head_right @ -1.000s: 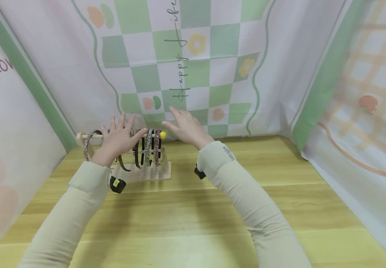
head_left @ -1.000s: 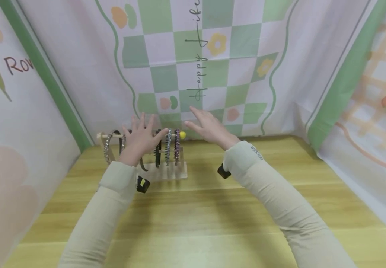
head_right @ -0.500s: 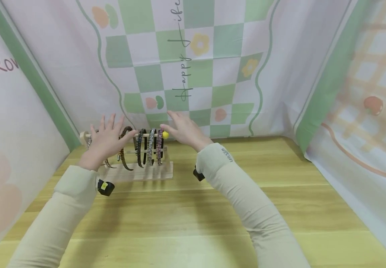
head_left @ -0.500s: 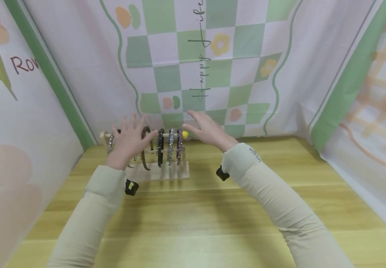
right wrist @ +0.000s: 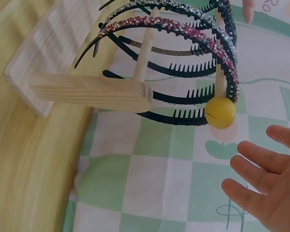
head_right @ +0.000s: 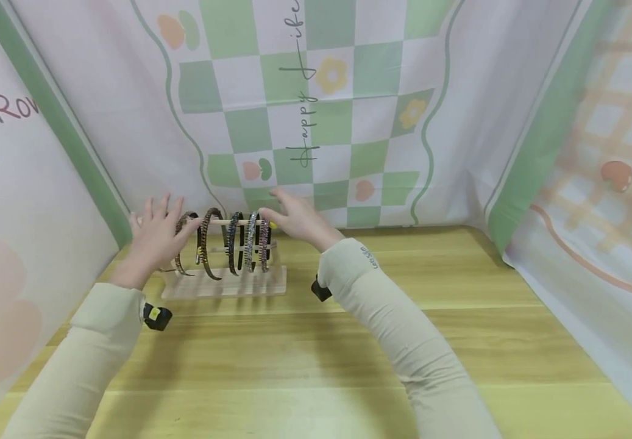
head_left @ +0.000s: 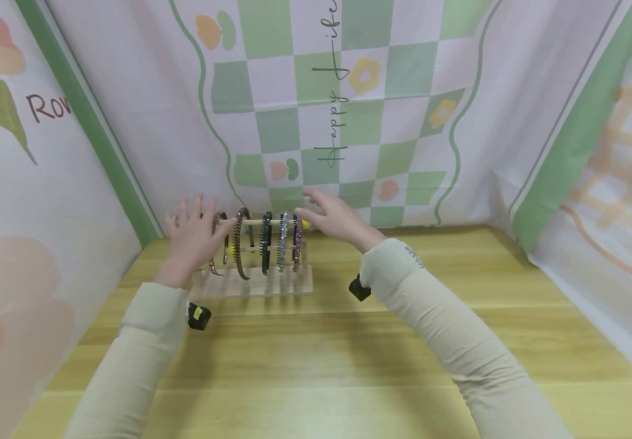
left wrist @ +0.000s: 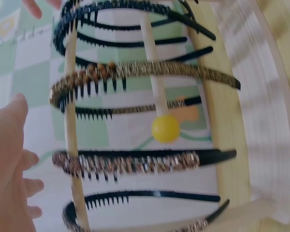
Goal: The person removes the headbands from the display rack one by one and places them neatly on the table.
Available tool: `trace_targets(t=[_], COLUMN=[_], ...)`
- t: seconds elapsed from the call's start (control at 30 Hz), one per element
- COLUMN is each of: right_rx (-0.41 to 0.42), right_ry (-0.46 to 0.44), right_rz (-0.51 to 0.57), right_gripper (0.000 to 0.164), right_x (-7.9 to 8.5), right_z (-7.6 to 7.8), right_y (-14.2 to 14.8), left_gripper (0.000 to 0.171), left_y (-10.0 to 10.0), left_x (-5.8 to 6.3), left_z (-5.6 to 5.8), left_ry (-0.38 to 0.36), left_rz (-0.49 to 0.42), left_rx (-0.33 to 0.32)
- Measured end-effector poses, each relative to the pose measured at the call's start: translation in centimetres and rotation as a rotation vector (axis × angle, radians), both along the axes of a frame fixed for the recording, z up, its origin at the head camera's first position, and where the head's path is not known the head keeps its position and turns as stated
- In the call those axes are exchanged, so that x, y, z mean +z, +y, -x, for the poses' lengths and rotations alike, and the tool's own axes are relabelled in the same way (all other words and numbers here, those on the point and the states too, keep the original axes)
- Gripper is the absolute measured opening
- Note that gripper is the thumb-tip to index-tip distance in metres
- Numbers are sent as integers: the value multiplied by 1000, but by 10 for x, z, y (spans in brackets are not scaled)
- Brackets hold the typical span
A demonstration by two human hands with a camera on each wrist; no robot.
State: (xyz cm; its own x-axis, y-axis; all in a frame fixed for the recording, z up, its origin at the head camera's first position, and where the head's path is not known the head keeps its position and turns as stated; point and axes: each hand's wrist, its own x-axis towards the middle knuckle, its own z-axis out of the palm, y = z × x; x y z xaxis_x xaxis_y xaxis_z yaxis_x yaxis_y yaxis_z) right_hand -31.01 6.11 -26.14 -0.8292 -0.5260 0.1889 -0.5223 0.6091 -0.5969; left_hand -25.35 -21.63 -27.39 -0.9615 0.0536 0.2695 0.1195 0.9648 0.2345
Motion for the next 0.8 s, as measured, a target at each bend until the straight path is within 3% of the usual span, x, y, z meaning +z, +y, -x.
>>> trace_targets(t=[0.4,0.8], right_rx=[15,41], right_ry=[-39,-68], right_rz=[15,48], right_gripper=[65,66], right_x=[-7,-15], right_z=[0,3], right_y=[-6,-10], left_gripper=[76,67], left_y=[-34,-55], left_x=[-8,-19], left_z=[-2,-2], left_ry=[33,106], left_rz=[-54,-132], left_rx=[49,82])
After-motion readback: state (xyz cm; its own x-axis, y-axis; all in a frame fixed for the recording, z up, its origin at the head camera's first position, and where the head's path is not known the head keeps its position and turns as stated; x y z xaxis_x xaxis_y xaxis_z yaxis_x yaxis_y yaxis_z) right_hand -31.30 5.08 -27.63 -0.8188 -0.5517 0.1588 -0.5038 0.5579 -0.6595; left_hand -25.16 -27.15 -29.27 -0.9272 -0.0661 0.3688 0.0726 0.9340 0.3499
